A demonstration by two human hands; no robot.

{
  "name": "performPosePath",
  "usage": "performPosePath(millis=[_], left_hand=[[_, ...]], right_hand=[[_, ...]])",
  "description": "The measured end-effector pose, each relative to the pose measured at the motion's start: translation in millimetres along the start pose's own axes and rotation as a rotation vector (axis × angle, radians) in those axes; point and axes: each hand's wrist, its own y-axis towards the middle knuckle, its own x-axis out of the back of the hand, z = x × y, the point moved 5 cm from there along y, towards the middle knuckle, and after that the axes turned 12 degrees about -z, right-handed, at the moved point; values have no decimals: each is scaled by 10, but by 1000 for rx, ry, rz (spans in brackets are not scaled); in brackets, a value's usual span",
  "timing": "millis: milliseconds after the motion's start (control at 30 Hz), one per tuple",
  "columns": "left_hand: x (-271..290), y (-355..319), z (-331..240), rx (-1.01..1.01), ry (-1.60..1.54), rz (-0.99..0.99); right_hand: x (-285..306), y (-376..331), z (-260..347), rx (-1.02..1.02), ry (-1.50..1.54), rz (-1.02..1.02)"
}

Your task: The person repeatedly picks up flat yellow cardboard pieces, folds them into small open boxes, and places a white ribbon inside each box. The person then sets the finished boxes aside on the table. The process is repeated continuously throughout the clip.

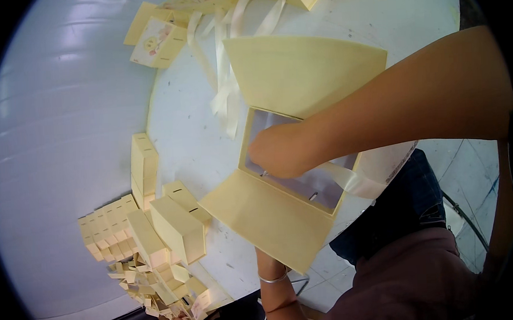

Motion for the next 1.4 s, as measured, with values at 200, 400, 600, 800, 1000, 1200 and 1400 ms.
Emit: performPosePath(millis=[200, 400, 600, 800, 1000, 1200, 1400], left_hand=[[-54, 96, 123, -160, 137, 98], [-74, 304, 220, -346, 234, 215], [-54, 477, 223, -491, 293, 281], [274, 639, 246, -152, 658, 98], [1032, 347, 416, -9, 737, -17], [1140, 151, 188, -295, 735, -233], [623, -64, -414, -178, 294, 28]], right_hand=[[-41, 58, -36, 8, 95, -12], [488, -580, 159, -306, 1424, 13], [1462, -2274, -37, 635, 1648, -808], [1890, -2737, -750, -76, 606, -1582], [2070, -2505, -591, -464, 141, -1264], [2292, -1473, 168, -100, 753, -755], [1247, -523, 549, -142, -338, -131]])
